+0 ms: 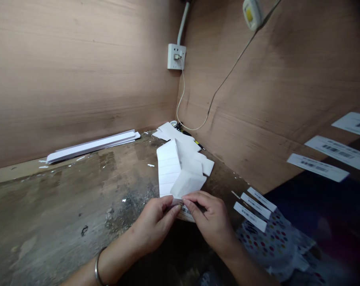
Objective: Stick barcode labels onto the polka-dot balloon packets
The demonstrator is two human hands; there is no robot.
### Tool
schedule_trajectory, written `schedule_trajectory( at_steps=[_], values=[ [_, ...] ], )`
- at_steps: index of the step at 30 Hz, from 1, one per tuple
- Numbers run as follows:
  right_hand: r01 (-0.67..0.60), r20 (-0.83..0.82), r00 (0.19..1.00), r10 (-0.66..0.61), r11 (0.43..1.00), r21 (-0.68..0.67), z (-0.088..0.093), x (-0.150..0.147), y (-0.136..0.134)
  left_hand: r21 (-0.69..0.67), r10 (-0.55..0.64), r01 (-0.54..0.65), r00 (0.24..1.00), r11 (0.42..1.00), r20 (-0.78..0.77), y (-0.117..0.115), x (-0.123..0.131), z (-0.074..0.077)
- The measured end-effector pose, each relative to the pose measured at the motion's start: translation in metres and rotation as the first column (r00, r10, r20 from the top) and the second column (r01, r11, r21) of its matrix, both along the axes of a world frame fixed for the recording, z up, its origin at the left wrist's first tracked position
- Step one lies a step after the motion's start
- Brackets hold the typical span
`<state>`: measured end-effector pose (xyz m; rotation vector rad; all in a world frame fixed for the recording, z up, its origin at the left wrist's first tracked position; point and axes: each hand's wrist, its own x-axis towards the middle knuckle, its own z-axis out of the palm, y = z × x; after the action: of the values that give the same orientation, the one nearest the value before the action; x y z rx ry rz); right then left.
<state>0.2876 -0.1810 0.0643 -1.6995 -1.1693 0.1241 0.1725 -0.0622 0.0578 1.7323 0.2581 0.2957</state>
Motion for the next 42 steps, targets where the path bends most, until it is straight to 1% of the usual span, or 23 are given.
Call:
schedule_trajectory(
  at_steps=[3,5,6,8,9,10,11,12,13,14,16,19,21,26,27,29,31,32,33,36,39,41,42],
  values=[
    [0.115,-0.169,0.979,-0.11,0.993,0.019,-0.009,0.004,0.003,-0.016,-0.021,0.02,1.0,1.0,-0.013,0.0,0.002,-0.001],
    [0.26,-0.374,0.903,-0.21,0.962,0.087,-0.012,0.016,0.0,-0.018,-0.03,0.029,0.999,0.999,-0.046,0.001,0.001,-0.003],
    [0.361,-0.456,0.852,-0.258,0.92,0.153,-0.012,0.025,-0.005,-0.013,-0.03,0.029,0.997,0.999,-0.066,0.002,0.001,-0.004],
    [0.583,-0.456,0.785,-0.419,0.749,0.315,-0.007,0.046,-0.022,-0.008,-0.01,0.009,0.995,1.0,-0.102,0.004,-0.001,-0.007],
    [0.644,-0.34,0.765,-0.547,0.655,0.396,-0.004,0.057,-0.035,-0.019,0.012,-0.014,0.994,1.0,-0.111,0.006,-0.002,-0.008],
    [0.645,-0.14,0.732,-0.667,0.612,0.457,-0.002,0.065,-0.05,-0.042,0.039,-0.044,0.992,0.998,-0.116,0.008,-0.003,-0.009],
    [0.602,0.117,0.675,-0.728,0.635,0.484,-0.002,0.072,-0.065,-0.069,0.071,-0.079,0.99,0.994,-0.118,0.01,-0.003,-0.01],
    [0.532,0.381,0.61,-0.695,0.716,0.452,-0.003,0.076,-0.081,-0.093,0.097,-0.108,0.988,0.99,-0.12,0.012,-0.003,-0.011],
    [0.453,0.594,0.561,-0.576,0.815,0.362,-0.007,0.078,-0.095,-0.11,0.116,-0.13,0.986,0.985,-0.121,0.014,-0.003,-0.012],
    [0.379,0.726,0.539,-0.428,0.893,0.245,-0.014,0.077,-0.106,-0.118,0.125,-0.14,0.984,0.983,-0.125,0.016,-0.002,-0.012],
    [0.279,0.798,0.57,-0.197,0.959,0.037,-0.032,0.073,-0.121,-0.123,0.119,-0.136,0.983,0.983,-0.137,0.016,0.0,-0.013],
    [0.223,0.705,0.708,-0.043,0.961,-0.165,-0.054,0.064,-0.126,-0.147,0.096,-0.116,0.986,0.982,-0.137,0.014,0.002,-0.012],
    [0.186,0.625,0.78,0.005,0.953,-0.241,-0.058,0.059,-0.124,-0.16,0.088,-0.11,0.987,0.981,-0.134,0.013,0.002,-0.011],
    [0.21,0.548,0.835,0.053,0.89,-0.406,-0.029,0.051,-0.127,-0.113,0.096,-0.111,0.987,0.987,-0.127,0.015,-0.002,-0.01],
    [0.226,0.545,0.838,0.031,0.89,-0.397,-0.021,0.05,-0.126,-0.101,0.097,-0.109,0.988,0.989,-0.121,0.014,-0.002,-0.011],
    [0.303,0.508,0.851,-0.134,0.915,-0.267,-0.005,0.045,-0.12,-0.081,0.11,-0.119,0.989,0.99,-0.101,0.012,0.0,-0.012],
    [0.404,0.319,0.882,-0.346,0.904,-0.138,0.007,0.036,-0.105,-0.084,0.126,-0.132,0.99,0.988,-0.068,0.006,0.005,-0.012],
    [0.421,0.167,0.902,-0.399,0.898,-0.128,0.011,0.031,-0.094,-0.095,0.129,-0.134,0.99,0.986,-0.049,0.003,0.007,-0.011],
    [0.39,-0.002,0.919,-0.394,0.911,-0.137,0.012,0.025,-0.081,-0.112,0.125,-0.128,0.992,0.985,-0.03,0.0,0.01,-0.009],
    [0.179,-0.42,0.889,-0.181,0.983,-0.046,0.007,0.01,-0.038,-0.145,0.069,-0.066,0.997,0.987,0.018,-0.006,0.013,0.0],
    [0.191,-0.594,0.801,-0.071,0.972,0.14,-0.006,0.008,-0.007,-0.035,-0.013,0.014,1.0,0.999,0.025,-0.001,0.008,0.008],
    [0.198,-0.63,0.774,-0.059,0.968,0.152,-0.012,0.014,0.002,0.069,-0.001,-0.002,0.999,0.998,0.034,0.004,0.004,0.009],
    [0.193,-0.594,0.8,-0.083,0.973,0.124,-0.012,0.018,0.003,0.095,0.022,-0.027,0.998,0.995,0.052,0.007,0.003,0.009]
  ],
)
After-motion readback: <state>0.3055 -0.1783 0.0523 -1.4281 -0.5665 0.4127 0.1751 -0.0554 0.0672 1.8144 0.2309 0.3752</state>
